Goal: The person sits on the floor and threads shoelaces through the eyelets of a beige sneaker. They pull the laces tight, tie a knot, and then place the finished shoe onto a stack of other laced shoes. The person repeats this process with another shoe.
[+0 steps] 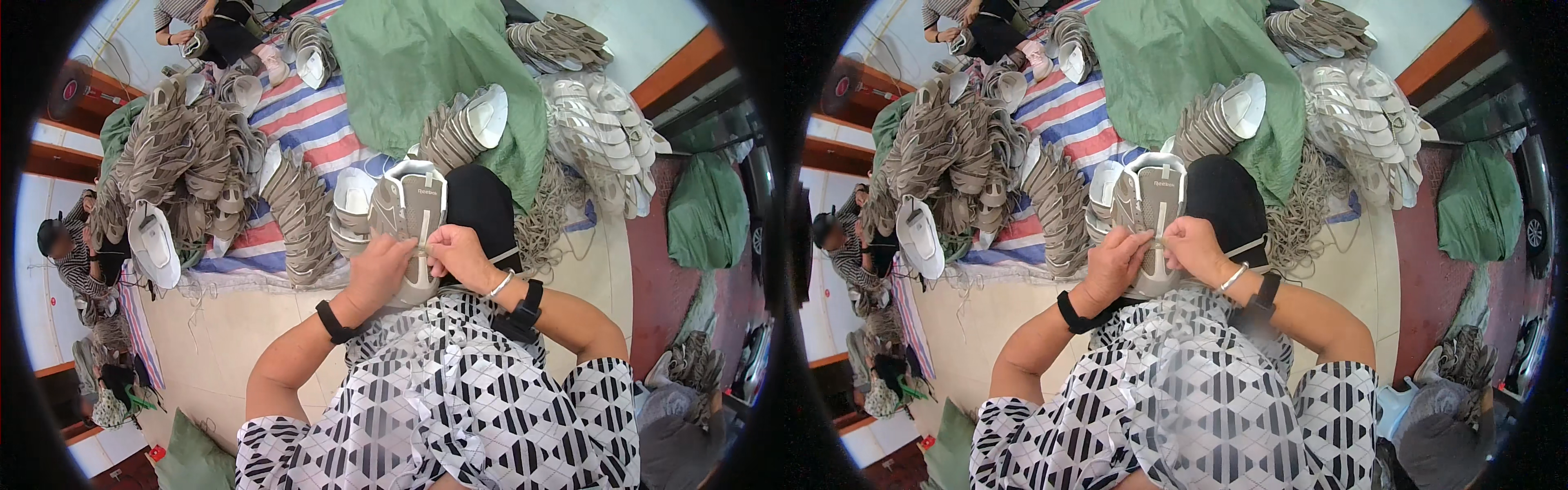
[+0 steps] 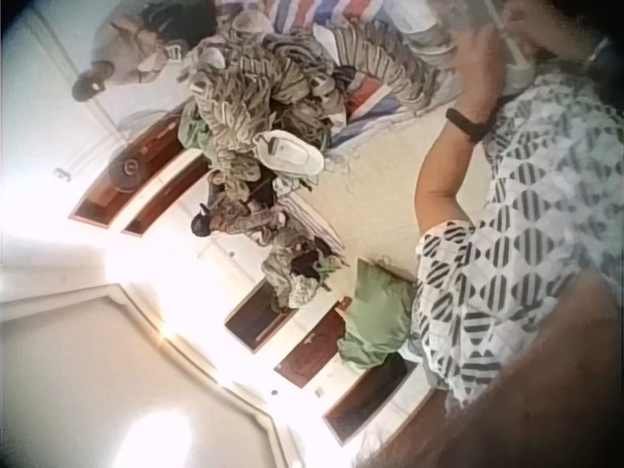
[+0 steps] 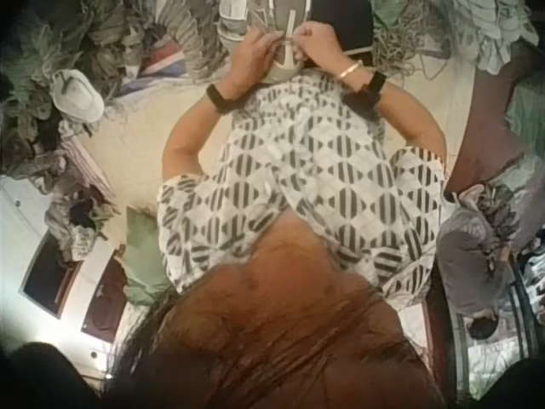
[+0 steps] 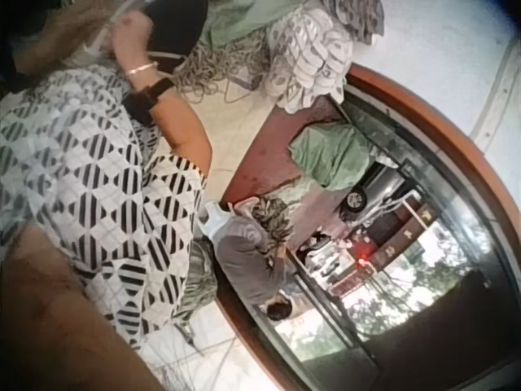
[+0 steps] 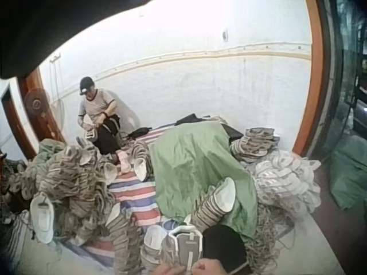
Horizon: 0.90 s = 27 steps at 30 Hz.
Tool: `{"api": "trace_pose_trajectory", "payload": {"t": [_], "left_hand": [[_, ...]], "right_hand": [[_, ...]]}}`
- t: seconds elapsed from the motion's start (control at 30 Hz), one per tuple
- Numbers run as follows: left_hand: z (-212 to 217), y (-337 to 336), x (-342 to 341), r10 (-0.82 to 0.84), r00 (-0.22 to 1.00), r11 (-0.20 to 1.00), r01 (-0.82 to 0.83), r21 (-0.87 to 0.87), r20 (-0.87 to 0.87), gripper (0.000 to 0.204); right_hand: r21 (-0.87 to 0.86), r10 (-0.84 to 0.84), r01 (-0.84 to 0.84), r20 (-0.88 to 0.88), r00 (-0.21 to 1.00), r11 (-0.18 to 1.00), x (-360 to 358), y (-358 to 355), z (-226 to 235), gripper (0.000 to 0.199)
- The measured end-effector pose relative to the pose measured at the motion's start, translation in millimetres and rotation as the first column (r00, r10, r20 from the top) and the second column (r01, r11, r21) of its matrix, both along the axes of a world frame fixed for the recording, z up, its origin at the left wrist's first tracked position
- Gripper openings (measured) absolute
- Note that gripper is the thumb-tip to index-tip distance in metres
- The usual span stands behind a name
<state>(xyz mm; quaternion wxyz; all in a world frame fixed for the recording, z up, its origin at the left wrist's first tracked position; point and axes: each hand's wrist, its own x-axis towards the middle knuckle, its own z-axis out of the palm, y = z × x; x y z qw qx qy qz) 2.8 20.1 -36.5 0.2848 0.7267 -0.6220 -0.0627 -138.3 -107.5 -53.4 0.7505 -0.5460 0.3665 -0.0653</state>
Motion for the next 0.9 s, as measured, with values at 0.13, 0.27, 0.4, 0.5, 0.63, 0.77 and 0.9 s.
{"api": "trace_pose_trajectory", "payload": {"t": [0.13, 0.27, 0.4, 0.5, 0.63, 0.77, 0.9], "left_hand": [[7.4, -4.9, 1.0, -0.028, 0.999, 0.999, 0.029, 0.040, -0.028, 0.019], [12.0, -17.4, 4.0, -0.024, 0.992, 0.987, 0.043, 0.156, -0.124, 0.014], [18.7, -25.5, -0.4, 0.031, 0.991, 0.966, 0.003, 0.258, -0.128, 0.010], [21.7, -10.0, 10.9, 0.028, 0.980, 0.998, -0.015, 0.067, -0.197, 0.008], [39.4, 35.1, 82.1, 0.319, 0.738, 0.901, -0.430, -0.050, -0.595, 0.018], [70.8, 33.9, 108.9, 0.082, 0.135, 0.667, -0.744, -0.046, -0.988, 0.024], [78.9, -11.3, 79.9, -0.245, -0.348, 0.927, -0.358, -0.113, -0.905, 0.024]], "right_hand": [[-0.095, 0.093, -0.102, -0.102, 0.990, 0.990, -5.2, -9.5, 8.5, 0.009], [-0.269, 0.230, -0.254, -0.117, 0.966, 0.929, -5.6, -15.3, 2.6, 0.011], [-0.224, 0.257, -0.270, -0.084, 0.963, 0.936, -5.3, -19.8, 0.9, 0.012], [-0.123, 0.430, -0.446, -0.136, 0.893, 0.887, -25.5, -39.7, 34.5, 0.016], [-0.092, 0.669, -0.722, -0.311, 0.675, 0.686, -78.6, -78.4, 59.1, 0.022], [-0.078, 0.291, -0.281, 0.253, 0.922, 0.957, -107.8, -87.3, 63.2, 0.024], [0.379, -0.230, -0.076, 0.697, 0.679, 0.922, -99.1, -103.5, 64.7, 0.021]]}}
